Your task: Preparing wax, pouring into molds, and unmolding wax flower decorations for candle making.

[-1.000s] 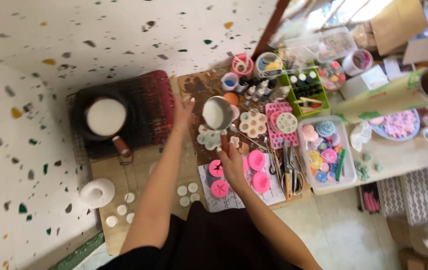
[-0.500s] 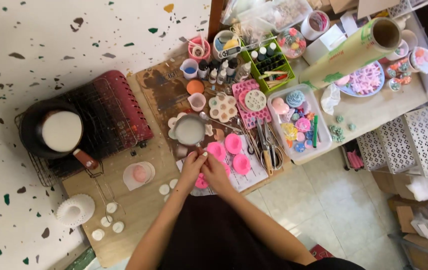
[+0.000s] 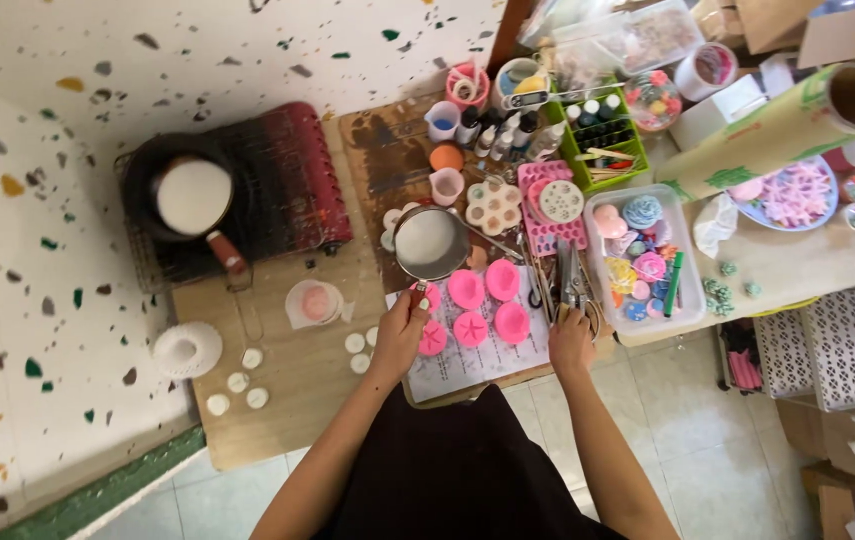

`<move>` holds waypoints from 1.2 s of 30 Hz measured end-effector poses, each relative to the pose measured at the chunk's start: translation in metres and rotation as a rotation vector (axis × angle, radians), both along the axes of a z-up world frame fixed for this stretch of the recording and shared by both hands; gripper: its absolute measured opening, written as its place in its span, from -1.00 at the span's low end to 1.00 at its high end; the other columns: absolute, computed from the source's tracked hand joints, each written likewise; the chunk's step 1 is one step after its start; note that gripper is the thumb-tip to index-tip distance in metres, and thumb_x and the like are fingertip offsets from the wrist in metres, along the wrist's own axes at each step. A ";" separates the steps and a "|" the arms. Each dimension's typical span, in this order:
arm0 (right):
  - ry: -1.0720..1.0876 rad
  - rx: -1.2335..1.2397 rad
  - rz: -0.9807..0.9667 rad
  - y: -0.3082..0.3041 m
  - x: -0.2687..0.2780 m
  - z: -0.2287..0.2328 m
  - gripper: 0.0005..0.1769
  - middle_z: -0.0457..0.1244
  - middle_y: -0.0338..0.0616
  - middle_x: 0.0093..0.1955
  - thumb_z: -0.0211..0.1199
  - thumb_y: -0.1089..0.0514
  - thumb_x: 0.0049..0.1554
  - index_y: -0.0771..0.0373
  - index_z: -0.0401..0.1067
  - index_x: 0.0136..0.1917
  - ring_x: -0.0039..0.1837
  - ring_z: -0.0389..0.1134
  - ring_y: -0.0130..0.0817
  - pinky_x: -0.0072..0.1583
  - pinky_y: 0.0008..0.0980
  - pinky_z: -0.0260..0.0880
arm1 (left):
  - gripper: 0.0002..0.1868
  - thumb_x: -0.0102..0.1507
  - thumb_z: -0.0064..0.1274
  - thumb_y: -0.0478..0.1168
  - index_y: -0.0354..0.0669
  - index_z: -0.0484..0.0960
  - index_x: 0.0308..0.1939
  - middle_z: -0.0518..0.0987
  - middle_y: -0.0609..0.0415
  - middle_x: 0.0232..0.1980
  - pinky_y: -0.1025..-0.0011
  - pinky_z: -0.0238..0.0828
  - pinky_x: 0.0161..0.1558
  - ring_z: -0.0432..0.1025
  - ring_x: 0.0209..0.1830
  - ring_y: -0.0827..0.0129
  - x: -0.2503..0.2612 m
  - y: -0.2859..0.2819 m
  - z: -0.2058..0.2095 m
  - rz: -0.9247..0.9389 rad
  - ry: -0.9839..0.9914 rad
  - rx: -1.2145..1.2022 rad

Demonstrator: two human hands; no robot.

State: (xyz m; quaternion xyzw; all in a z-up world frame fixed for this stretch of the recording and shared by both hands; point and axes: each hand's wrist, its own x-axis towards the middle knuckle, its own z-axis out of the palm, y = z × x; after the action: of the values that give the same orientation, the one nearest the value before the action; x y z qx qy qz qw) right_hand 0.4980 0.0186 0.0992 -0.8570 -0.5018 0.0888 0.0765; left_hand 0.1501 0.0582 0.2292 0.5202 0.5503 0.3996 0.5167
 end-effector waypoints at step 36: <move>0.392 -0.308 0.636 0.081 -0.255 0.070 -0.68 0.38 0.24 -0.09 0.08 0.09 0.14 0.18 0.59 0.03 -0.02 0.41 0.22 0.06 0.08 0.41 | -0.60 0.38 -0.21 0.02 -0.11 0.62 0.06 0.63 -0.30 -0.11 -0.14 0.42 -0.03 0.51 -0.07 -0.27 -0.083 -0.032 -0.172 0.102 0.527 -0.348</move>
State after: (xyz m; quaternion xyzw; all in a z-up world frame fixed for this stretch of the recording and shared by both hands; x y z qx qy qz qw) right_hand 0.2425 0.0992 0.1689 -0.6273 -0.6987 0.3438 0.0099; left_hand 0.0673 0.0267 0.0576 0.4814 0.7505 0.1766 0.4169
